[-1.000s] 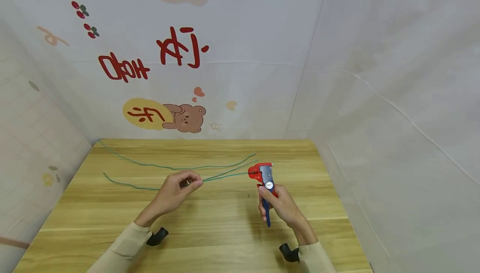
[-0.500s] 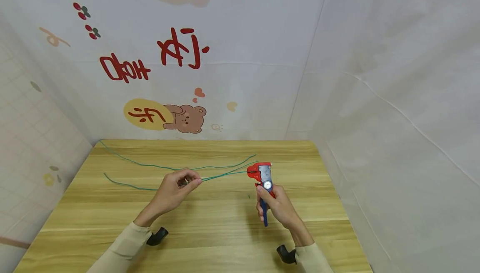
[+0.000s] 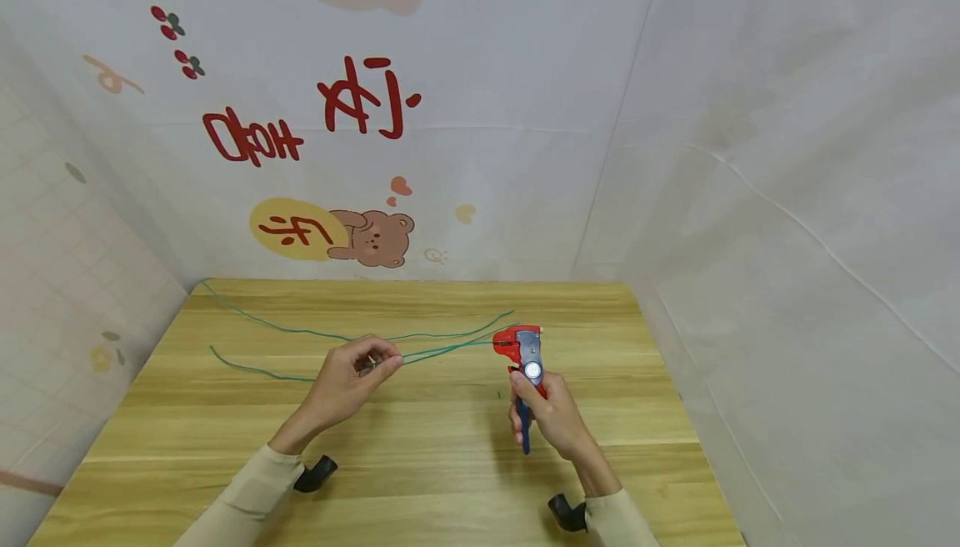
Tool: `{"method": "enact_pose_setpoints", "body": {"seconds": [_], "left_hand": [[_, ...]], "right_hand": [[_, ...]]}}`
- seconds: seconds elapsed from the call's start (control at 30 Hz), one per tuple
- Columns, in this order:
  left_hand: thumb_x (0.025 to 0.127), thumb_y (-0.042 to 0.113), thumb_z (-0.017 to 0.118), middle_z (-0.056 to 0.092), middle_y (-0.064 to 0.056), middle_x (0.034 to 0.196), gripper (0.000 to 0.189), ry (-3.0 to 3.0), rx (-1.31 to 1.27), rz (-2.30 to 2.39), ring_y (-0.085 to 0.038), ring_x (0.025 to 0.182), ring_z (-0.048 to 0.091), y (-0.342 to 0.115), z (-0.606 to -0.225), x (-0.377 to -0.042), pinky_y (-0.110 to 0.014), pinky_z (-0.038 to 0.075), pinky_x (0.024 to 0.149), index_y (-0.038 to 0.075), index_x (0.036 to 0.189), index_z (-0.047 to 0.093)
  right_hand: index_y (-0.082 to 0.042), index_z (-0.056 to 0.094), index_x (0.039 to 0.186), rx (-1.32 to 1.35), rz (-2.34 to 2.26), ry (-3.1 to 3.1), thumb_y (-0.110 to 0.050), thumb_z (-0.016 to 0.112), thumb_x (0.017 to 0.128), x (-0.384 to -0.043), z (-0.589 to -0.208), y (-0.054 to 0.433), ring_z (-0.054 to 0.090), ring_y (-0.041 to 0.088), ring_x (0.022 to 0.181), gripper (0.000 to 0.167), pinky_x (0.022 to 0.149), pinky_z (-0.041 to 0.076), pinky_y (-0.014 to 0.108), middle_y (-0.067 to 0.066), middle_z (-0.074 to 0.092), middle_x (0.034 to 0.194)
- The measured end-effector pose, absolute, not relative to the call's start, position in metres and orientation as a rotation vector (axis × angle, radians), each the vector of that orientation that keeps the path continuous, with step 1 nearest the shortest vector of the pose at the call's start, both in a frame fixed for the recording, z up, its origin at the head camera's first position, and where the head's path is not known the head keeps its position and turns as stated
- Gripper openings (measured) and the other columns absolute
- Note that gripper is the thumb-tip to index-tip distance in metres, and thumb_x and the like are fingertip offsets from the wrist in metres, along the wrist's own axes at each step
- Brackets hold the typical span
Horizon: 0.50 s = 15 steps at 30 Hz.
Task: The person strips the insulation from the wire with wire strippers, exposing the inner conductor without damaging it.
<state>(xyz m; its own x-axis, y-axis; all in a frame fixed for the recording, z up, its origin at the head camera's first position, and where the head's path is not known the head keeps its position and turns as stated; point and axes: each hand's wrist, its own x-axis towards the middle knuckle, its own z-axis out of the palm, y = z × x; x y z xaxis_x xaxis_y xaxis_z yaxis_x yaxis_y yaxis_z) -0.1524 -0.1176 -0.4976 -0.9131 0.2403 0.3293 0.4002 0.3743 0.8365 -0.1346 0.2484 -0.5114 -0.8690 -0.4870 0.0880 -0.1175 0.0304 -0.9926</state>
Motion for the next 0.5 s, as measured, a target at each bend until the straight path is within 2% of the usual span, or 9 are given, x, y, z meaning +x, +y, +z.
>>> {"method": "enact_pose_setpoints", "body": {"seconds": [0.27,0.5], "left_hand": [[0.108,0.019,0.08,0.074,0.008,0.094,0.001,-2.475,-0.579,-1.545,-0.006,0.076,0.055,-0.1178,-0.4976,-0.1533,-0.022,0.046,0.068,0.019,0.108,0.081],[0.108,0.02,0.081,0.075,0.005,0.094,0.006,-2.453,-0.584,-1.53,-0.005,0.077,0.057,-0.1178,-0.5001,-0.1543,-0.022,0.047,0.07,0.014,0.107,0.082]], "right_hand": [[0.015,0.055,0.093,-0.624,-1.926,2.057,-0.017,0.039,0.125,-0.1342,-0.5127,0.2458,0.065,0.025,0.047,0.047,0.048,0.061,0.047,0.032,0.053,0.066],[0.015,0.054,0.093,-0.616,-1.946,2.058,-0.017,0.04,0.124,-0.1351,-0.5139,0.2434,0.065,0.026,0.047,0.047,0.049,0.061,0.045,0.031,0.054,0.065]]}}
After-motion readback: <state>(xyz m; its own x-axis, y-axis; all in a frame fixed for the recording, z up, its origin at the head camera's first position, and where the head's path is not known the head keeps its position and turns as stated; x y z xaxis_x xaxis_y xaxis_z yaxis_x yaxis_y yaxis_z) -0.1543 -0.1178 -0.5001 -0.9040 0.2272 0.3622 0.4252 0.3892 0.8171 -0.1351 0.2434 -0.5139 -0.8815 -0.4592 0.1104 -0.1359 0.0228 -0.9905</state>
